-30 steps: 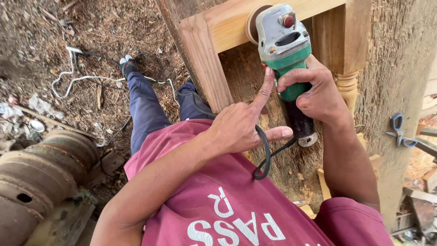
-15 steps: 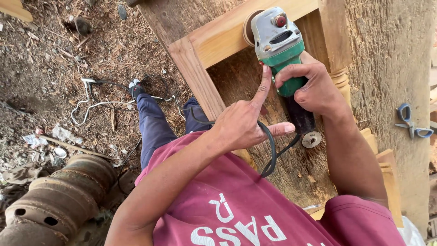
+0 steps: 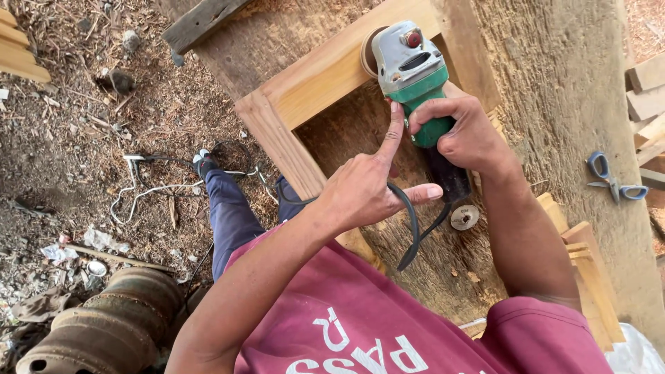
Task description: The person uses a handheld electric sander to smooth the surface of a wooden frame and a turned wooden leg. They move the sander along the edges and contours of the wood pieces, which are resting on a workbench.
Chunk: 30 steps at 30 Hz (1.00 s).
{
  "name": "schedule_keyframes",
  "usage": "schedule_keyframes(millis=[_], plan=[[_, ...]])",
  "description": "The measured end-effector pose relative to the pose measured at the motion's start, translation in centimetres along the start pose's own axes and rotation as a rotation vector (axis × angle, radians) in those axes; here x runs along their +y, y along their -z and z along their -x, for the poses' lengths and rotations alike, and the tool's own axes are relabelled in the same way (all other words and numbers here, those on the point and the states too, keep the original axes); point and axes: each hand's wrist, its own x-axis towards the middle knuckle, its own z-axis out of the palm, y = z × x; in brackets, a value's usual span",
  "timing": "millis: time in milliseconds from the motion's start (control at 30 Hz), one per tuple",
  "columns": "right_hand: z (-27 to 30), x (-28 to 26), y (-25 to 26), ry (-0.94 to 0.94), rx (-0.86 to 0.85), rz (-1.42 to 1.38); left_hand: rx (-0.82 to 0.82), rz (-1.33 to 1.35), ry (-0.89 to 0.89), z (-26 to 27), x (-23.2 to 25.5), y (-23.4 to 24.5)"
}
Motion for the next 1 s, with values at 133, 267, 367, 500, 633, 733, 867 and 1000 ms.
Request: schedule_keyframes(millis=[133,267,367,500,633,733,867,1000], plan=[[0.3,0.8,0.5,-0.055,0.034,0.022,-0.021,0.008,-0.002,-0.5,0.6,0.4],[0.4,1.4,1.3,-0.044,0.047,0.000,-0.026,-0.012,0.027,-1.3,1.3,0.6],[0.6,1.9,1.9,-0.090,0.065,0.021,-0.021,-0.026,0.008,-1.9,1.6,0.6],[0.6,1.8,2.5,-0.075,0.094,0.013,-0.026,-0.013,-0.019,-2.8,1.9,0.7],[0.7,2.7,3.2,-0.048,0.114,0.053,-0.009,-0.027,-0.047,-3.8,1.8,0.4],[0.7,2.6,3.7,-0.034,0.127,0.028,-0.023,-0.024,-0.058,-4.1,2.2,0.8],[0.9,2.6,4.1,-0.079,0.140,0.009,-0.013,-0.035,-0.087,-5.0,2.0,0.5],[1.1,3.6,4.7,-0.075,0.163,0.028,-0.024,-0.039,-0.085,-5.4,2.4,0.8]])
